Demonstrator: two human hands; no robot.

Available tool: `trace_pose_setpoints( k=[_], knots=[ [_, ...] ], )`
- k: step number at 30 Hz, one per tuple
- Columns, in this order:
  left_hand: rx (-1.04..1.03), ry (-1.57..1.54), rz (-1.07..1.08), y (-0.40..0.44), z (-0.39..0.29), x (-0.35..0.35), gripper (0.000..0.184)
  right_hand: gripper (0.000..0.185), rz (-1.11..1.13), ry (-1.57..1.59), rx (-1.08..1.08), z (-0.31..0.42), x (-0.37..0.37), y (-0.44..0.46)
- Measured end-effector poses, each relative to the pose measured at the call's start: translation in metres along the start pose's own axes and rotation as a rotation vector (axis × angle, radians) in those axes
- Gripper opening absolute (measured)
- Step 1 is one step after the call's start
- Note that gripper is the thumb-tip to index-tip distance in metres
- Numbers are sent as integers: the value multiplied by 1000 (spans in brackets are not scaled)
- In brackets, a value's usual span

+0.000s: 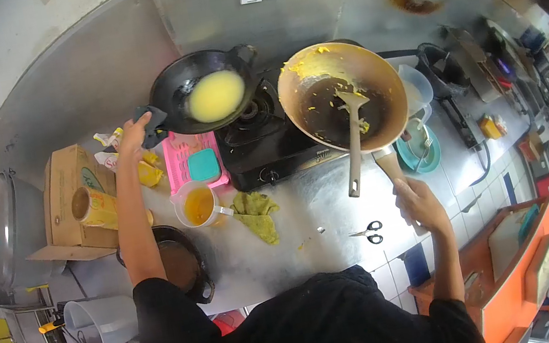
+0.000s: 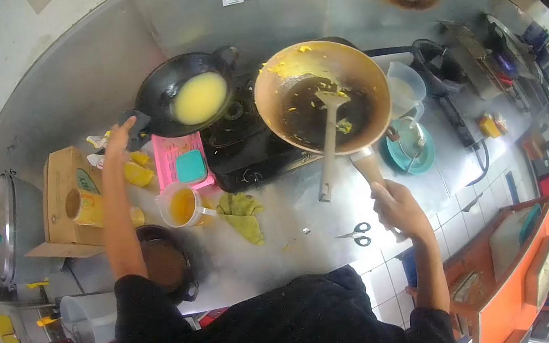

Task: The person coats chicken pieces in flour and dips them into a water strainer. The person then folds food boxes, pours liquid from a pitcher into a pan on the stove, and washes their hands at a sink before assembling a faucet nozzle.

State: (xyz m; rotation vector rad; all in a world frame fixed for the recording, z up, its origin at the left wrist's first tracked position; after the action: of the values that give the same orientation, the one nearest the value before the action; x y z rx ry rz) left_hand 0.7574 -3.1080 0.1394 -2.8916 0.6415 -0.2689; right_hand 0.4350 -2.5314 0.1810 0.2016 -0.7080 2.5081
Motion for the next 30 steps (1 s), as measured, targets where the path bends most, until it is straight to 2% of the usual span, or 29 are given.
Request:
trace_pose_setpoints(
  k=[2, 5, 6, 8, 15, 21, 27, 30],
  knots=[
    [0, -85, -4, -9, -10, 23, 41, 40, 32, -10, 33, 6, -6, 12],
    [-3, 15, -109, -29, -31, 56, 37, 40, 108, -26, 82, 17, -17, 33],
    [-48, -75, 6, -14, -16, 75, 39, 40, 136, -16, 92, 20, -23, 42],
    [-89, -139, 13, -19, -17, 99, 37, 40, 179, 3, 109, 25, -38, 62],
    [-61, -153, -69, -93, -55, 131, 31, 43, 328, 42, 189, 27, -95, 140],
    [-142, -161, -209, -159, -93, 93, 32, 43, 344, 53, 176, 20, -133, 185],
    [-171, -164, -231, -185, -115, 32, 30, 44, 339, 64, 142, 18, -140, 206],
    [-196, -175, -99, -175, -119, -1, 32, 51, 342, 74, 142, 18, -148, 208]
  ],
)
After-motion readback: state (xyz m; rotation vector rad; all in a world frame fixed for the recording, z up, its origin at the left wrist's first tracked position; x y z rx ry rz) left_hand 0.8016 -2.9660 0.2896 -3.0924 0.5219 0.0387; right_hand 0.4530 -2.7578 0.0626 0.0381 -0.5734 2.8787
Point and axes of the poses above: each hand's wrist, its own y-axis towards the middle knuckle, its own x-axis out of the back of the hand, z = x × y, the point moved 5 cm from there along y, towards the middle knuckle, and after that the axes turned 6 degrees about z, right-handed, at the moved point
